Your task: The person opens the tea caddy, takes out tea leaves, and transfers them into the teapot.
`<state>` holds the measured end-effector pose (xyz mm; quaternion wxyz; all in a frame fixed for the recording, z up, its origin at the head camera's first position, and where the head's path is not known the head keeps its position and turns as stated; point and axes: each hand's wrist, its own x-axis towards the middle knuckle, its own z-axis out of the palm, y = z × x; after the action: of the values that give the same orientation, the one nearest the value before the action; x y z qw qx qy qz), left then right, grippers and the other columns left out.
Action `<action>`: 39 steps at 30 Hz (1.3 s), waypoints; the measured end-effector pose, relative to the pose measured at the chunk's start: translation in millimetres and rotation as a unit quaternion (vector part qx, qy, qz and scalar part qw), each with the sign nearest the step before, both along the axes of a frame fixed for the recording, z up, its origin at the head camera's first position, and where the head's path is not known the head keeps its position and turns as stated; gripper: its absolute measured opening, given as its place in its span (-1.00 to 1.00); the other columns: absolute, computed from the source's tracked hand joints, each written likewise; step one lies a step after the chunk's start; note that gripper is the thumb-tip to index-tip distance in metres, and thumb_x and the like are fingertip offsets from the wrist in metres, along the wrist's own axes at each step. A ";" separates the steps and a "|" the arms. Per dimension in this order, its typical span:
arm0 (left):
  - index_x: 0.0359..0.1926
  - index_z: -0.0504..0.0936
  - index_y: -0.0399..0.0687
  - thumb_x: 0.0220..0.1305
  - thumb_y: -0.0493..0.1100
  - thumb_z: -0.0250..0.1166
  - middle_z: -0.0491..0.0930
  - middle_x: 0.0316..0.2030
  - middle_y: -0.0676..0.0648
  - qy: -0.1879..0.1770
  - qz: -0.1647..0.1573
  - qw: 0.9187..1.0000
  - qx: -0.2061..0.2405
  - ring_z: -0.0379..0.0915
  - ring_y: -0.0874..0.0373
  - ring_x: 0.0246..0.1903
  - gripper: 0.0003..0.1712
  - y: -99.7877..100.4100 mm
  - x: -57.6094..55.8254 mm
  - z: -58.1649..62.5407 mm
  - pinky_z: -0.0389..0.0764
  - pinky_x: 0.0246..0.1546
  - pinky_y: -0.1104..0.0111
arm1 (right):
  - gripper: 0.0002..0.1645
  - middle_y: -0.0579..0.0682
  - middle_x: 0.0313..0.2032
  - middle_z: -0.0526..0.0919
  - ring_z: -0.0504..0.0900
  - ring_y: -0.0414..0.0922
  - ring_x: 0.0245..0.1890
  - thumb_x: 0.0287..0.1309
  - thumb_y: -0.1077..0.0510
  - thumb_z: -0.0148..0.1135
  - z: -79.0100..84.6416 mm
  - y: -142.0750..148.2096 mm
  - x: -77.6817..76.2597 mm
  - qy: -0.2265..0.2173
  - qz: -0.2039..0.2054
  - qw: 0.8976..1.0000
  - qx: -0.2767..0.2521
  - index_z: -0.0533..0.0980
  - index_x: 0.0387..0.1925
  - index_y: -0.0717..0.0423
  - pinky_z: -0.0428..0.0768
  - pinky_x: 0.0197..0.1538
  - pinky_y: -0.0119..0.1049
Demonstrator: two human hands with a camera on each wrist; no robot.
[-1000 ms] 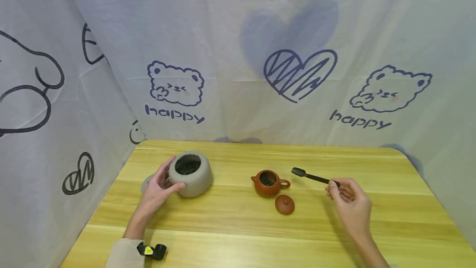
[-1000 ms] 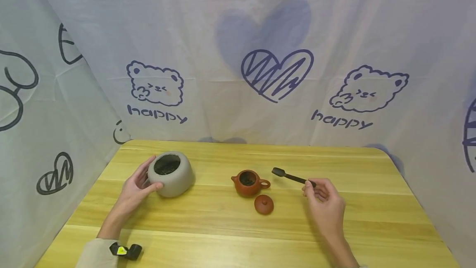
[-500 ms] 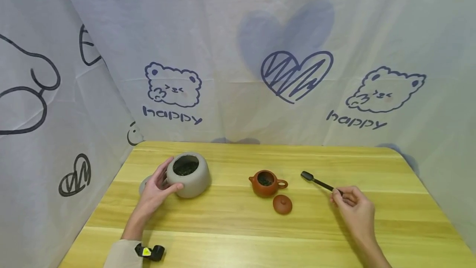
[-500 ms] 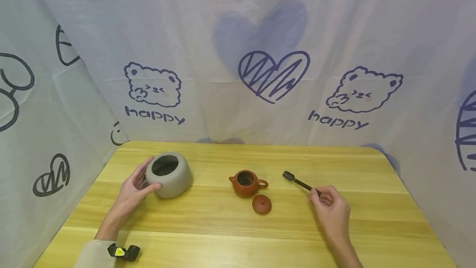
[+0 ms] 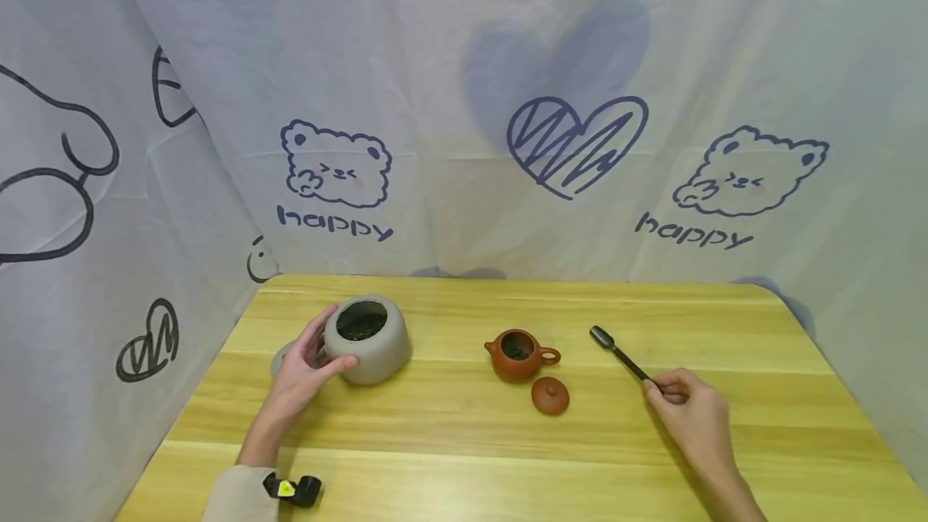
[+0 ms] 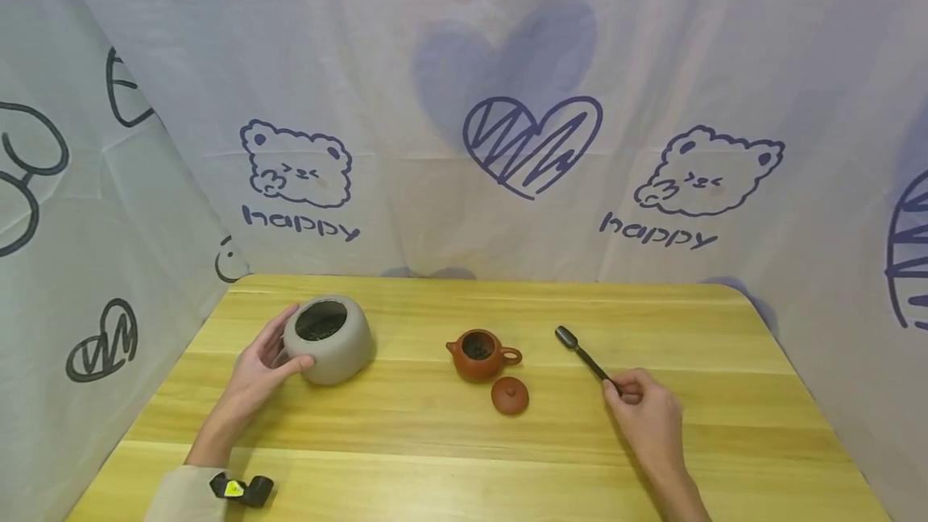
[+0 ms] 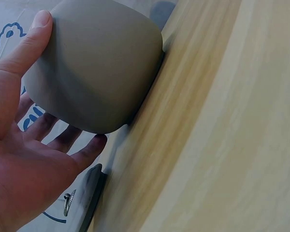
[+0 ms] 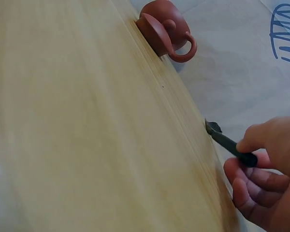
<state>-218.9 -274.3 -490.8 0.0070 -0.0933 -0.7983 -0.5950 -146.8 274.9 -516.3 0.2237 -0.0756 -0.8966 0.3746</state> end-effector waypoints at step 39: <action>0.64 0.07 0.09 0.31 -0.26 0.45 0.07 0.58 -0.08 0.005 -0.002 1.000 -0.008 -0.11 -0.04 0.57 0.03 0.9 -1.1 0.3 0.20 0.32 0.66 | -0.82 -0.14 -0.57 0.66 0.59 -0.23 -0.58 0.11 0.17 0.51 3.5 -14.0 6.8 -0.078 0.064 0.990 0.100 0.64 -0.46 0.15 0.54 -0.50 -0.34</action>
<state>-220.0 -273.5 -490.4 0.0087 -0.0978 -0.8026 -0.5884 -140.0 260.9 -512.8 0.1355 -0.0238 -0.9473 0.2895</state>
